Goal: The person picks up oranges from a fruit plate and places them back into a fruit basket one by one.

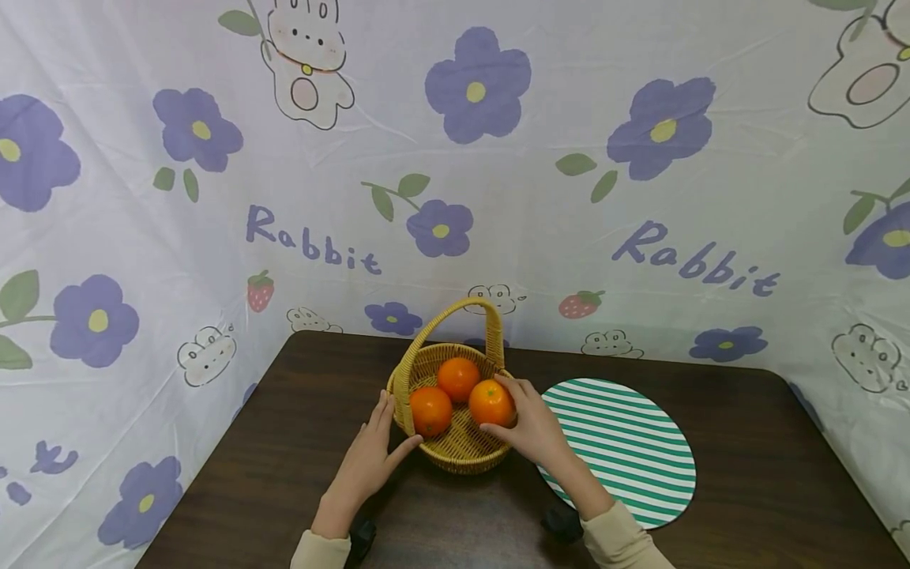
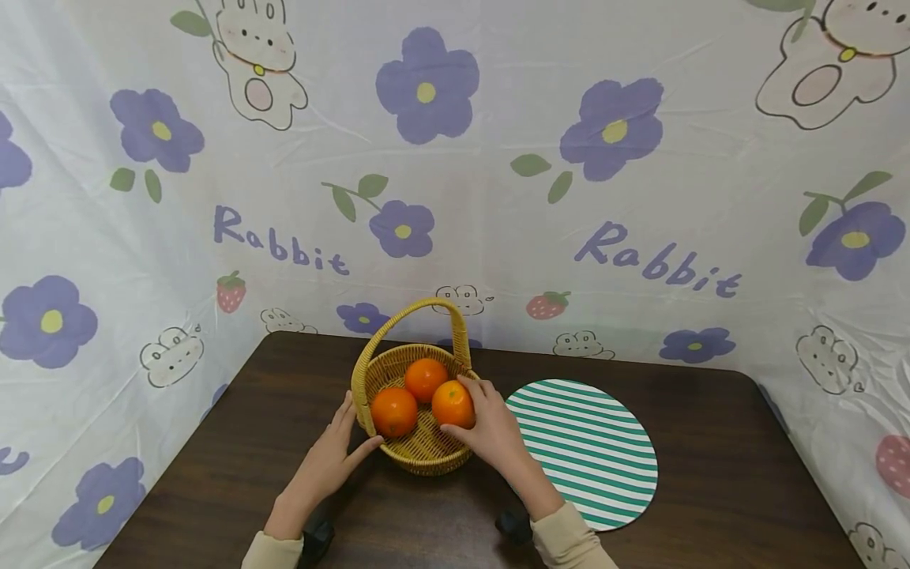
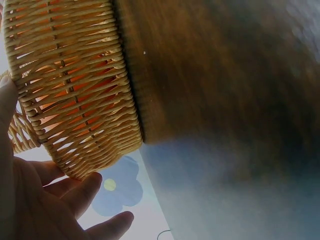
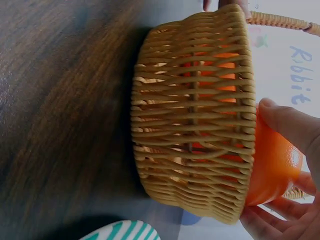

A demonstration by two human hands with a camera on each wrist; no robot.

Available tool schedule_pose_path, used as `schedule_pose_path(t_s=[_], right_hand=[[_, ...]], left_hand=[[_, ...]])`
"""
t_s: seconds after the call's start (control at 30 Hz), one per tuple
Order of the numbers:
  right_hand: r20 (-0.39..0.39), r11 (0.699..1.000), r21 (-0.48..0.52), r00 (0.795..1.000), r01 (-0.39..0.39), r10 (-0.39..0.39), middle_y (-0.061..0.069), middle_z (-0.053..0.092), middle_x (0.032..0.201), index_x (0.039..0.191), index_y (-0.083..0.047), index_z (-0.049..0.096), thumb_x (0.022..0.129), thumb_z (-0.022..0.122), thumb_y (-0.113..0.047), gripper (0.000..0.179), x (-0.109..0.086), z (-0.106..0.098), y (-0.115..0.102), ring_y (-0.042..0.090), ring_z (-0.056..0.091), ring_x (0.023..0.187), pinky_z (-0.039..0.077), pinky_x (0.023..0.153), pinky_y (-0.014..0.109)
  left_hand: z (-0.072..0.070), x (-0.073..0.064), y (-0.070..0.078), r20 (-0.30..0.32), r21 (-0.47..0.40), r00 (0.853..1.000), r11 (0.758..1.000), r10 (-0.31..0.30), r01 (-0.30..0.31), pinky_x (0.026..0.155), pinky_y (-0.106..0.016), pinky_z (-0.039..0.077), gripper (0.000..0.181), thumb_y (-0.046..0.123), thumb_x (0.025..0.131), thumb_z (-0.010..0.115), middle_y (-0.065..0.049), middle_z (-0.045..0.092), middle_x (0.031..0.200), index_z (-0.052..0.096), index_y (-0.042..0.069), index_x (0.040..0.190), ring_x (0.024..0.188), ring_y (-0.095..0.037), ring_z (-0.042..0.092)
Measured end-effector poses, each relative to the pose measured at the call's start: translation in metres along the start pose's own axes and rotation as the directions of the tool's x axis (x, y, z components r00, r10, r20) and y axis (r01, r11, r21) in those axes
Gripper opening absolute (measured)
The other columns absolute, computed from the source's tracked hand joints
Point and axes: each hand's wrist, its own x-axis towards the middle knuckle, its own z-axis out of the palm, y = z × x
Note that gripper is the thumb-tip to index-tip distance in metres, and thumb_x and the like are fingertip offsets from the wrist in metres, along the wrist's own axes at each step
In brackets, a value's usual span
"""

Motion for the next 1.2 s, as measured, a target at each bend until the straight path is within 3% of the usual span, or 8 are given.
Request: schedule_pose_path(t_s=[0.23,0.6,0.8,1.2], right_hand=[[0.037,0.997,-0.078,0.999,0.026,-0.024,0.007,0.048,0.116,0.129,-0.018,0.042,0.066,0.073,-0.042,0.074,0.000,0.008,-0.002,0.022,0.051,0.099,0.047,0.078,0.043],[0.049,0.981,-0.187,0.998,0.055,-0.047,0.007,0.052,0.108,0.127,-0.017,0.045,0.064,0.073,-0.045,0.074,-0.001,0.014,-0.005,0.021,0.053,0.092,0.048,0.072,0.040],[0.051,0.971,-0.228,0.996,0.078,-0.069,0.008,0.053,0.109,0.126,-0.015,0.046,0.063,0.073,-0.046,0.075,0.001,0.018,-0.004,0.023,0.054,0.092,0.048,0.072,0.041],[0.053,0.964,-0.254,0.996,0.085,-0.074,0.010,0.053,0.109,0.127,-0.013,0.046,0.064,0.073,-0.045,0.076,0.004,0.024,-0.006,0.026,0.055,0.091,0.047,0.074,0.042]], left_hand=[[-0.002,0.000,0.000,0.020,-0.001,1.000,1.000,-0.011,0.011,0.103,-0.050,0.020,0.083,0.060,0.080,0.044,-0.001,0.001,0.148,0.005,0.021,0.142,0.130,-0.023,0.024],[-0.001,-0.001,0.001,-0.018,-0.008,1.000,1.000,0.008,-0.008,0.101,-0.051,0.022,0.084,0.060,0.080,0.045,-0.007,0.008,0.147,0.013,0.015,0.142,0.128,-0.025,0.027],[-0.002,0.000,0.001,0.000,-0.018,1.000,1.000,-0.009,0.009,0.103,-0.050,0.020,0.083,0.060,0.080,0.045,-0.001,0.003,0.147,0.010,0.017,0.142,0.130,-0.023,0.024],[-0.002,-0.001,0.000,-0.011,-0.020,1.000,1.000,0.002,-0.002,0.102,-0.050,0.021,0.082,0.059,0.080,0.045,-0.002,0.004,0.148,0.008,0.021,0.142,0.129,-0.023,0.025]])
